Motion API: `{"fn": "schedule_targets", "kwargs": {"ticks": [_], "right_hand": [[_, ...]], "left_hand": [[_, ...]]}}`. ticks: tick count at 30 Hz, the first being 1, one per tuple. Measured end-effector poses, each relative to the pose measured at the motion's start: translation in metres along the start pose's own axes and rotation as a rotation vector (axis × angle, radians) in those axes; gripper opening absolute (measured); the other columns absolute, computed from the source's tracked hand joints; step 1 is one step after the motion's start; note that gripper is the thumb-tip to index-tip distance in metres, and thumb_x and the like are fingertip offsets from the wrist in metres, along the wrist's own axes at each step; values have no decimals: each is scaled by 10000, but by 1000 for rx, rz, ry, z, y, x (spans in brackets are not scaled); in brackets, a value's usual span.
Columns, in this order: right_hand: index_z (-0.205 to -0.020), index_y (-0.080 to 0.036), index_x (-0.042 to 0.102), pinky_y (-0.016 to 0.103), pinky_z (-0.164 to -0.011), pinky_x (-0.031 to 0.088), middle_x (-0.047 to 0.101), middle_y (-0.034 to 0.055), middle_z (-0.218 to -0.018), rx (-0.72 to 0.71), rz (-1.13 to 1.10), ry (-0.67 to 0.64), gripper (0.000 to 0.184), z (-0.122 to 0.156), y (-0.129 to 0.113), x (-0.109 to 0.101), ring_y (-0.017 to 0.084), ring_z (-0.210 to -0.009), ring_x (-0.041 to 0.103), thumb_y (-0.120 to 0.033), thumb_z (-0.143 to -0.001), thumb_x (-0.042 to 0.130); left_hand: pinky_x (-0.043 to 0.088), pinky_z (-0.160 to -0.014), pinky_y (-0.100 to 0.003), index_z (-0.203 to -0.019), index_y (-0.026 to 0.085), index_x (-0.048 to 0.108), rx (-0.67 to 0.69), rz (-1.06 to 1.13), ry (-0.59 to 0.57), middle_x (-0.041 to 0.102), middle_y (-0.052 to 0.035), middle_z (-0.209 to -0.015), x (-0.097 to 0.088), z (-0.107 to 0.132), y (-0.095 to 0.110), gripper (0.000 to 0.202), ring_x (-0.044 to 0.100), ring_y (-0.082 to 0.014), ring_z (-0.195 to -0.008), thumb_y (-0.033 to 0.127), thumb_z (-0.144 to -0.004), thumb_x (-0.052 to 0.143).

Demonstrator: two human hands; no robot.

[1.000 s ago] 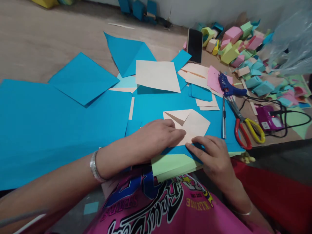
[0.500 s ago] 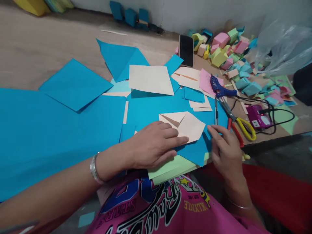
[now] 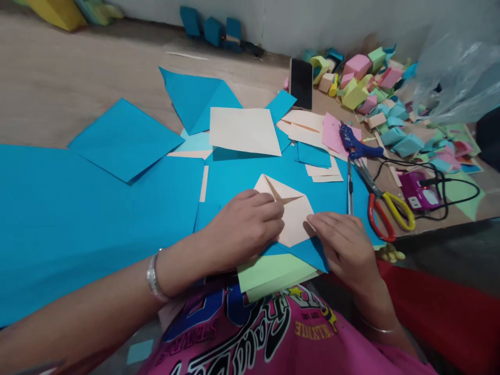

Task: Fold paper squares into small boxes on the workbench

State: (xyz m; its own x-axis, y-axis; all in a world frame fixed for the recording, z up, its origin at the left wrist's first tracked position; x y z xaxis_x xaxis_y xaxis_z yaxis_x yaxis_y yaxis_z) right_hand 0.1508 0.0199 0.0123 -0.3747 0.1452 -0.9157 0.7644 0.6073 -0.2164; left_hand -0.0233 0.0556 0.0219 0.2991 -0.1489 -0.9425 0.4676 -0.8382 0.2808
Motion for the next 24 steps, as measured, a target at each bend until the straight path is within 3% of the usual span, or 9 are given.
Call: {"fn": "schedule_targets", "kwargs": {"ticks": [2,4,8,11,16,18,21,24], "right_hand": [[-1284,-214,557,385,-876,458,699,88,-1137,0,-94,-19,408,2,-3,-1,220,-1097,618,-85,-900,505],[-1306,-227,541,391,-882,473,703,83,-1126,7,-156,-47,418,4,-3,-2,218,-1091,623,-111,-906,509],[-1366,-234,490,423,-921,479,660,105,-1208,-24,-181,-97,471,6,-1,-2,237,-1144,594,-157,-904,540],[-1389,-227,465,448,-954,466,589,135,-1309,-14,-156,-88,508,5,3,-3,260,-1206,544,-172,-895,568],[-1128,-220,642,429,-917,468,649,112,-1211,17,-119,68,308,5,5,-12,245,-1129,585,-76,-861,588],[-1044,-215,664,416,-892,469,678,96,-1157,-2,-153,91,256,5,2,-16,237,-1098,604,-64,-846,606],[-1027,-205,659,369,-813,482,722,69,-1005,-77,-269,34,218,3,-6,-16,198,-964,650,-86,-849,617],[-1005,-192,652,309,-723,488,725,35,-855,-103,-358,-18,150,1,-12,-11,149,-796,656,-133,-870,622]], "left_hand": [[441,-822,-375,-1008,198,621,18,15,-24,655,-109,-1084,3,-1,2,295,564,-263,-1047,460,-917,523],[457,-795,-364,-1031,194,605,21,3,-30,660,-113,-1069,3,-2,4,316,581,-257,-1009,475,-897,552],[474,-767,-320,-1048,188,574,21,-43,1,650,-114,-1107,2,-3,9,155,604,-210,-947,265,-943,490],[483,-807,-314,-1016,184,567,39,-70,6,639,-112,-1127,4,-2,12,150,599,-206,-998,175,-954,431],[383,-1048,-435,-998,167,588,110,-139,65,609,-108,-1213,4,0,11,168,461,-259,-1253,189,-969,424],[344,-1079,-456,-975,167,603,131,-142,107,584,-110,-1262,1,1,11,168,418,-265,-1296,188,-965,437],[439,-906,-396,-875,177,622,84,-131,102,639,-101,-1102,-1,2,8,176,541,-243,-1098,200,-954,466],[433,-697,-335,-791,170,626,-2,-74,24,637,-83,-845,4,1,5,247,563,-212,-826,344,-933,525]]}}
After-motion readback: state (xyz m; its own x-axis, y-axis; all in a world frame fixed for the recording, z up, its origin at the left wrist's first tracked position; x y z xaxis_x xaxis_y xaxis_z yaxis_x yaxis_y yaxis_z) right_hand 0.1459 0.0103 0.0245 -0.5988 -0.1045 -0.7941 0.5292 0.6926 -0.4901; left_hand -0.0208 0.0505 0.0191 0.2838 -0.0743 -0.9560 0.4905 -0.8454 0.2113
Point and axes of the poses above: each hand's wrist, its own z-axis away from the middle knuckle, its own x-axis out of the palm, y = z × x, the point moved 6 cm from there along -z, towards the middle knuckle
